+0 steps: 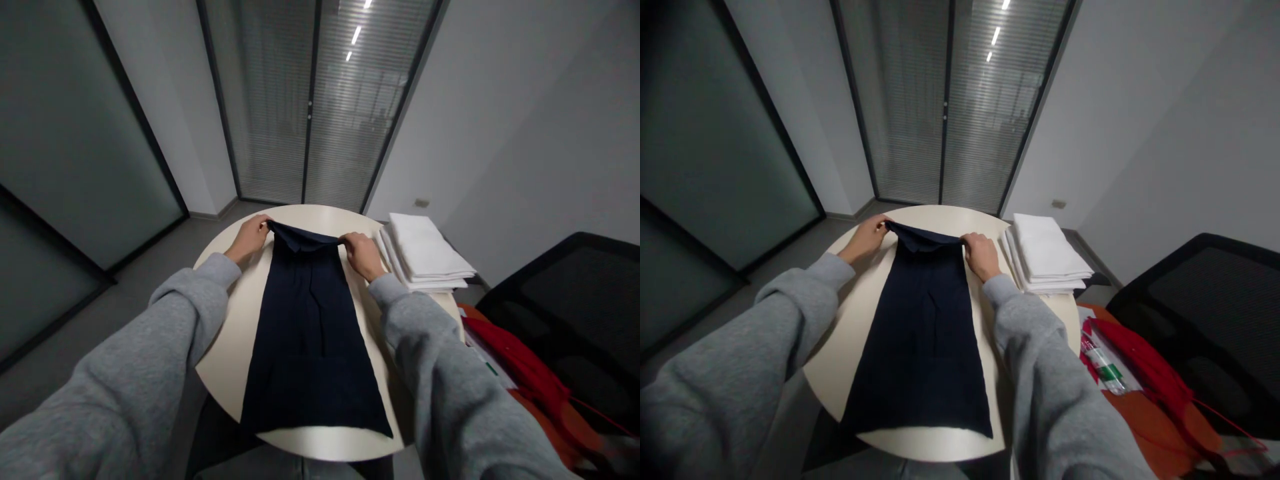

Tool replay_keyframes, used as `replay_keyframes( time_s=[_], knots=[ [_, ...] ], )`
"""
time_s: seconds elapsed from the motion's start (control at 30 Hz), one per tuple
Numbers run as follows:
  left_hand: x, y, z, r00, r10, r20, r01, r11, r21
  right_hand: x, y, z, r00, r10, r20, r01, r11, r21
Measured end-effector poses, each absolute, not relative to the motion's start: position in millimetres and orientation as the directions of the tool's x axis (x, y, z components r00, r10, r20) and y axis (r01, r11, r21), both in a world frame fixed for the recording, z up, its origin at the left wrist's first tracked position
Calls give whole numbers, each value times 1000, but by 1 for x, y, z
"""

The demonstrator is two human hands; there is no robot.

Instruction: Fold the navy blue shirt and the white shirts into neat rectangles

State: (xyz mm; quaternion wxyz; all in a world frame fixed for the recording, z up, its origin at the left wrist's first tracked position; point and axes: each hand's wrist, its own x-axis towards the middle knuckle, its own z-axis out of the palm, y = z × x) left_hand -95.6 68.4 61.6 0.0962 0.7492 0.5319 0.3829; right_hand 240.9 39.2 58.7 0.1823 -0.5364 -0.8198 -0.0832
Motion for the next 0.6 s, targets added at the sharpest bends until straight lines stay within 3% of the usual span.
replay_keyframes(
  time_s=[0.1,0.23,0.43,0.6],
  knots=[
    [-94,37,99,137,856,498,619,-466,632,255,16,84,-353,758,548,847,508,-157],
    [-96,-50,128,201,846,494,603,-504,619,274,-59,112,-371,593,714,691,691,-214],
    [-104,-183,105,417,801,429,583,-598,550,292,-184,101,-555,631,542,581,760,-291],
    [-112,-230,65,534,746,398,594,-666,452,290,-236,69,-654,652,383,597,757,-267]
  ],
)
